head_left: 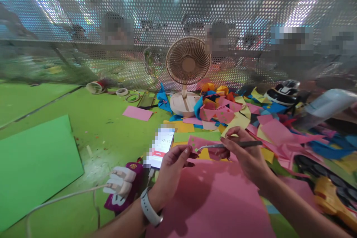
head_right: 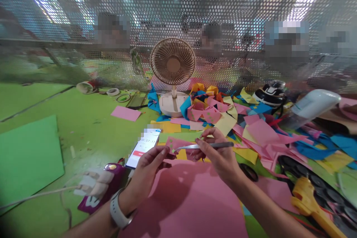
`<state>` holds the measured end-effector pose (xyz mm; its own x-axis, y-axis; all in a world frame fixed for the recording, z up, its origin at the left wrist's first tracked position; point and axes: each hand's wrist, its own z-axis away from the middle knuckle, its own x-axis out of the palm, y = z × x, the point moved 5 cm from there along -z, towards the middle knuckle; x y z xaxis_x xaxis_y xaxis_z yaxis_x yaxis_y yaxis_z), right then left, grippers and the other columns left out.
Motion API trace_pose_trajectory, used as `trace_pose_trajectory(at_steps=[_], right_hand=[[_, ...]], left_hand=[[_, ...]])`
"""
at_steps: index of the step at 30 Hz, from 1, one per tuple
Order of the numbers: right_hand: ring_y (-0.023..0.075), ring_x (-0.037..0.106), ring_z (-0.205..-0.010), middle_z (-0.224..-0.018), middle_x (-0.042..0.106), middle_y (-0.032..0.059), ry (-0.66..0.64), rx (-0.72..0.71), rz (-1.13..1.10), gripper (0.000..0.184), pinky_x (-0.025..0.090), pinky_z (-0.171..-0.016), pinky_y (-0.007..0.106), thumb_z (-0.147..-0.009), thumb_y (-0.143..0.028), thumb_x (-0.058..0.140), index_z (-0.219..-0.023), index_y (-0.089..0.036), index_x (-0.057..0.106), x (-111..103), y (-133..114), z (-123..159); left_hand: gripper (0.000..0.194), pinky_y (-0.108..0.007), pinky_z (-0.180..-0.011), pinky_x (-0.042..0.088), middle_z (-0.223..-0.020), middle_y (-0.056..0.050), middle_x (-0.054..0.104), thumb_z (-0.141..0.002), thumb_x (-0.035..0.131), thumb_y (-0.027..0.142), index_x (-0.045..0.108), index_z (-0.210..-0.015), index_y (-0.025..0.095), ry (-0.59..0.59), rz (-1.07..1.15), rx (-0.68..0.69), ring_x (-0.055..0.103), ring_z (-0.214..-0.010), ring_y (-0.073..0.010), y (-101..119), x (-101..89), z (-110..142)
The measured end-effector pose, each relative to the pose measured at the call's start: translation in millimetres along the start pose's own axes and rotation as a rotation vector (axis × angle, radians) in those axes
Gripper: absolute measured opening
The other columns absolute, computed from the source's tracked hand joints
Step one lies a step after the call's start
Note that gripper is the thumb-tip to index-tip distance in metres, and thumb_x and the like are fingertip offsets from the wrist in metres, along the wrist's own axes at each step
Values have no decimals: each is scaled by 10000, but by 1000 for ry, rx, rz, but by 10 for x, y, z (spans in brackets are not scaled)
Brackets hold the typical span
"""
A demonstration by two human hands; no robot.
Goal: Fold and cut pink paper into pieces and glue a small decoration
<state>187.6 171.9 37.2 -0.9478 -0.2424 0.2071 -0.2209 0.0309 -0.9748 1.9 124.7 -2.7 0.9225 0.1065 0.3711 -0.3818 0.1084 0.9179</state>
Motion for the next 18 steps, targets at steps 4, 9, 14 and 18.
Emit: trace_pose_trajectory(at_steps=[4, 9, 14, 18], right_hand=[[152, 648, -494, -568, 668, -12, -56, 15, 57, 228, 523, -488, 233, -814, -295, 660, -897, -210, 466, 7, -33, -8], [152, 645, -495, -563, 664, -15, -70, 21, 80, 224, 513, -480, 228, -807, -299, 663, -892, -209, 476, -17, -68, 2], [152, 637, -476, -575, 673, -3, -93, 31, 109, 221, 495, -451, 223, -811, -302, 656, -899, -204, 479, -21, -83, 4], [146, 622, -447, -591, 683, 10, -120, 31, 123, 206, 468, -412, 213, -827, -300, 639, -895, -199, 472, -16, -98, -7]], left_hand=[[196, -228, -641, 499, -786, -32, 669, -780, 688, 357, 676, -838, 171, -43, -26, -6, 625, -776, -154, 8, 33, 10], [165, -231, -647, 492, -780, -28, 675, -807, 659, 339, 672, -828, 176, -102, -63, -24, 625, -774, -155, 25, 71, 25], [157, -229, -635, 482, -761, -24, 667, -801, 665, 332, 668, -810, 175, -125, -66, -35, 624, -746, -151, 18, 83, 24], [174, -229, -635, 479, -750, -23, 661, -793, 673, 344, 666, -801, 169, -125, -81, -37, 619, -725, -145, 5, 81, 22]])
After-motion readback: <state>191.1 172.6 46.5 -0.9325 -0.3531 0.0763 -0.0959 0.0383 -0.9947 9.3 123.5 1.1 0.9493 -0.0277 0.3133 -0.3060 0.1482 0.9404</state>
